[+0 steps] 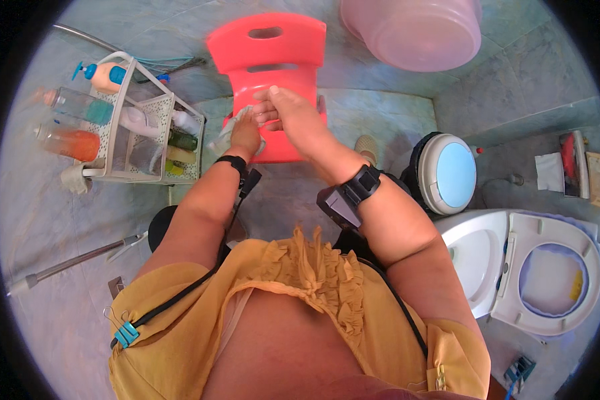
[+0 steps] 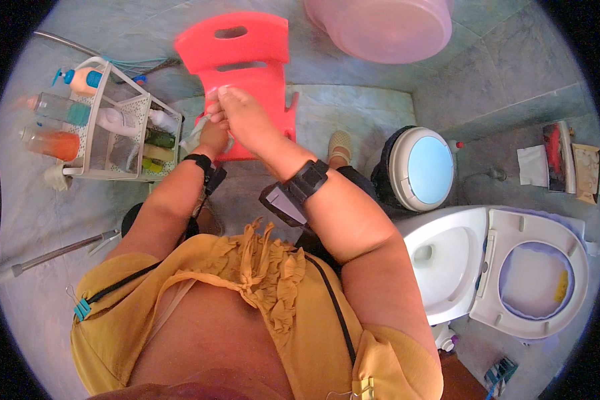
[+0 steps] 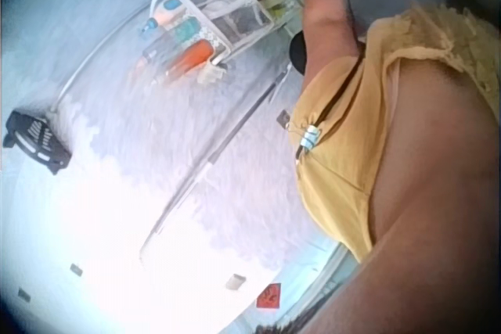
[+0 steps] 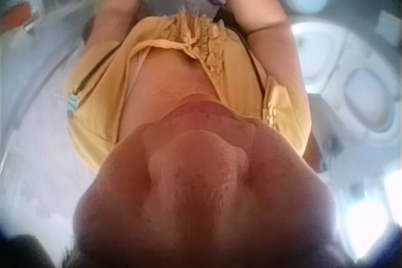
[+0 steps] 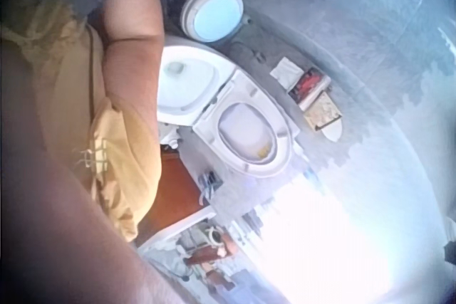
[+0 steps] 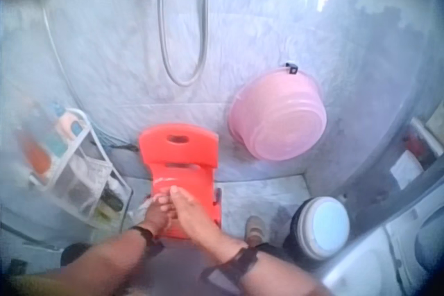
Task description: The person wipes a red plastic stool with a cloth, then places a light blue toilet seat cover on the stool and wipes it thoroughly. The person continues wiping the stool after removing the cover.
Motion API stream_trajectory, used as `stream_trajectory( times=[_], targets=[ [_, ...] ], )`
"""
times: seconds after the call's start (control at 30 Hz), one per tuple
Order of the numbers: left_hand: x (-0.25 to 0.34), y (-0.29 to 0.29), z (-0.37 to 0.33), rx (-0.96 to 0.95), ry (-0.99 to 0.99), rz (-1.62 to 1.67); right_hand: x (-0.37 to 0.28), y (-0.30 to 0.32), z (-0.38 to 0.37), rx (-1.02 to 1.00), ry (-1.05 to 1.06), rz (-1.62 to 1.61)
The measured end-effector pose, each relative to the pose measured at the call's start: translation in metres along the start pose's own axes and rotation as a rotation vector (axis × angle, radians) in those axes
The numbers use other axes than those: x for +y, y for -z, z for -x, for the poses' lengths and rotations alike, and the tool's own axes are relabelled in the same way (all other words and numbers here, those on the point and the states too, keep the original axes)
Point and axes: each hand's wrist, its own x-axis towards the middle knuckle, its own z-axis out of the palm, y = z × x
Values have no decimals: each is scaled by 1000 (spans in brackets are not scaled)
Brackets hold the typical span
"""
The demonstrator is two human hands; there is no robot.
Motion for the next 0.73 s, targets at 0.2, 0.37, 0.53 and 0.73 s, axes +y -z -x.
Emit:
stream_trajectory(
  times=[0.2,0.37,0.53,0.73],
  targets=[
    [13,-10,52,-30,-84,-449,-7,1,4,20,73,81],
    [28,-2,103,-128,-209,-253,-10,-6,10,3,83,129],
    [47,36,162,-550,-168,-50,-6,-16,17,-58,147,243],
    [50,85,214,-327,-177,262,5,-25,19,-89,183,408]
  ],
)
